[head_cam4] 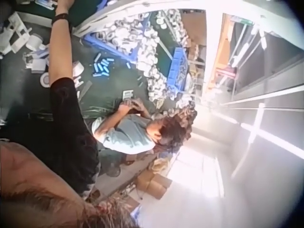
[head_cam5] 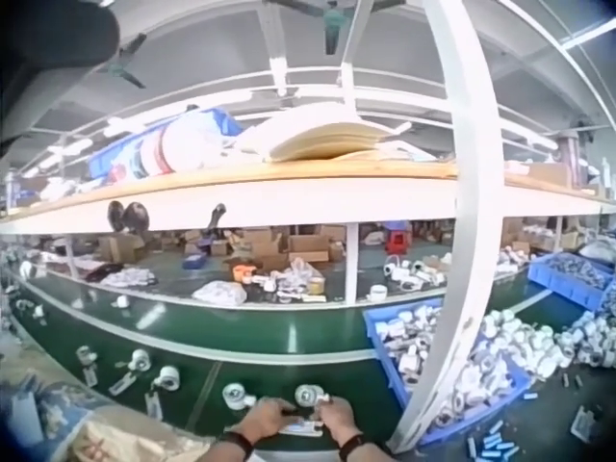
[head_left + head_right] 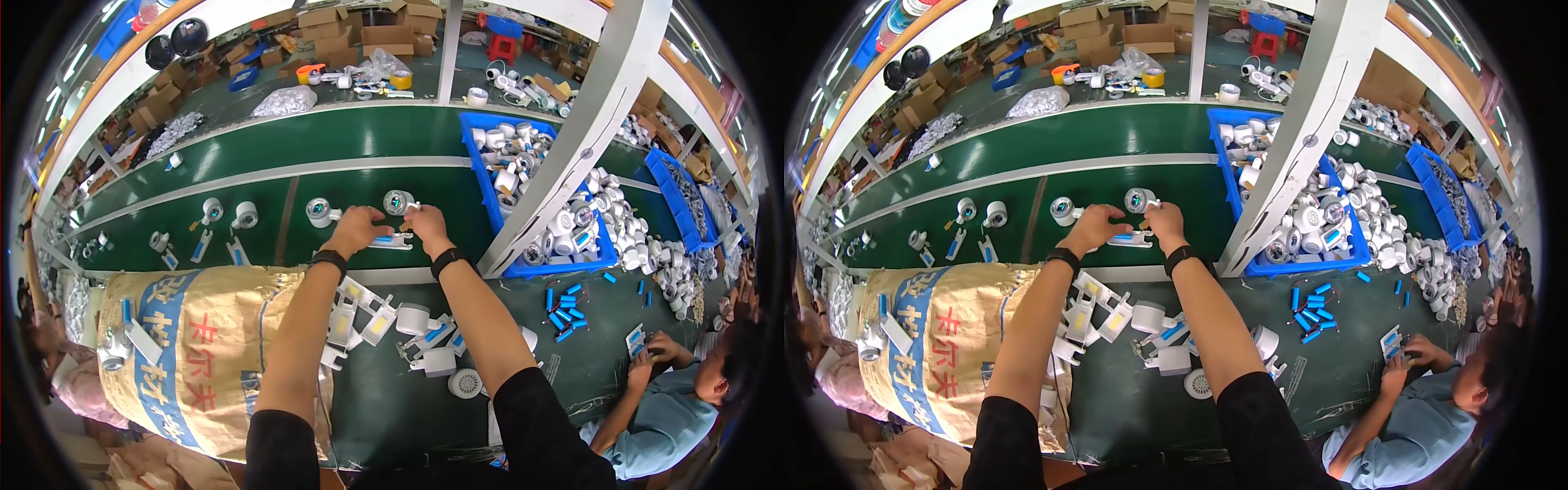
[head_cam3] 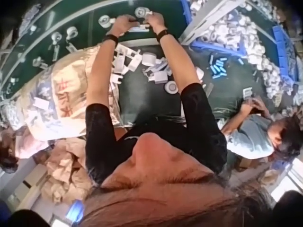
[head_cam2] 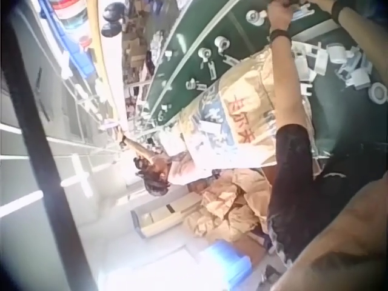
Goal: Assembling small electronic components into plastic housings on a factory production line.
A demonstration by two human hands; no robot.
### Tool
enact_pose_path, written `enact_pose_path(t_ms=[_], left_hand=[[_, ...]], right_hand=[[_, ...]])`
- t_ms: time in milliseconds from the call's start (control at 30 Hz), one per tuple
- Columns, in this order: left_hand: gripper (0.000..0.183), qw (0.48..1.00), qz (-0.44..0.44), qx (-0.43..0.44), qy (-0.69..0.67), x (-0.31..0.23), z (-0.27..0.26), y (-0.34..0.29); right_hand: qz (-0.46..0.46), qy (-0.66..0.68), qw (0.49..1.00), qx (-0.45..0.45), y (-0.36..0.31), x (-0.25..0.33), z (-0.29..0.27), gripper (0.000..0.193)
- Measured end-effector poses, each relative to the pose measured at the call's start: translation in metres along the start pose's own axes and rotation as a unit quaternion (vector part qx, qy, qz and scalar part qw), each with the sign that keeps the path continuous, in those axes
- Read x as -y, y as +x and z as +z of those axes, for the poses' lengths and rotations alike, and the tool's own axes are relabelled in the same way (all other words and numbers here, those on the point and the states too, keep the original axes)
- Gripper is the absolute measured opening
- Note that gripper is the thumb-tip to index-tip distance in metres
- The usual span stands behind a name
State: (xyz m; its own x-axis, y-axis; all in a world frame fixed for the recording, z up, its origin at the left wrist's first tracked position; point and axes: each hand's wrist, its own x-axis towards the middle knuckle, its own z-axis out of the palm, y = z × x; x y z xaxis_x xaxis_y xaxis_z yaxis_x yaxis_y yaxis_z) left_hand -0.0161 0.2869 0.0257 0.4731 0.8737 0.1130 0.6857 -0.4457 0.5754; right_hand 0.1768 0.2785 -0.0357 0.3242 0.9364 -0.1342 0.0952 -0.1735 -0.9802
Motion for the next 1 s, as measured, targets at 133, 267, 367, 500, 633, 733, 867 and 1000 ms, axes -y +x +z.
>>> enact_pose_path(t_ms=[133, 267, 367, 500, 633, 733, 867, 1000], left_hand=[[0.039, 0.998, -0.006, -0.043, -0.040, 0.004, 0.029, -0.005], [0.032, 0.984, -0.040, -0.054, 0.165, -0.013, 0.035, 0.001], [0.040, 0.995, -0.027, -0.062, 0.073, -0.033, 0.004, -0.041], [0.078, 0.995, -0.050, 0.040, 0.076, -0.116, 0.010, -0.102], [0.082, 0.973, -0.107, 0.179, 0.103, -0.131, 0.035, -0.135], [0.073, 0.994, -0.088, 0.001, 0.061, -0.119, 0.062, -0.157], [0.068, 0.997, -0.060, -0.045, 0.017, -0.093, 0.066, -0.184], [0.061, 0.982, -0.110, -0.053, -0.141, -0.137, 0.029, -0.204]], right_hand=[[-0.001, -0.024, 0.998, 0.057, -0.021, 0.022, 0.001, 0.025], [-0.127, -0.196, 0.972, 0.000, -0.040, 0.025, -0.026, 0.037], [-0.167, -0.243, 0.936, 0.194, -0.125, 0.092, -0.068, 0.034], [-0.191, -0.349, 0.893, 0.210, -0.184, 0.100, -0.136, 0.027], [-0.241, -0.377, 0.878, 0.166, -0.216, 0.051, -0.154, 0.026], [-0.249, -0.335, 0.894, 0.162, -0.250, 0.046, -0.164, 0.026], [-0.269, -0.288, 0.909, 0.137, -0.284, 0.053, -0.170, 0.025], [-0.311, -0.212, 0.923, 0.083, -0.307, 0.056, -0.175, 0.024]])
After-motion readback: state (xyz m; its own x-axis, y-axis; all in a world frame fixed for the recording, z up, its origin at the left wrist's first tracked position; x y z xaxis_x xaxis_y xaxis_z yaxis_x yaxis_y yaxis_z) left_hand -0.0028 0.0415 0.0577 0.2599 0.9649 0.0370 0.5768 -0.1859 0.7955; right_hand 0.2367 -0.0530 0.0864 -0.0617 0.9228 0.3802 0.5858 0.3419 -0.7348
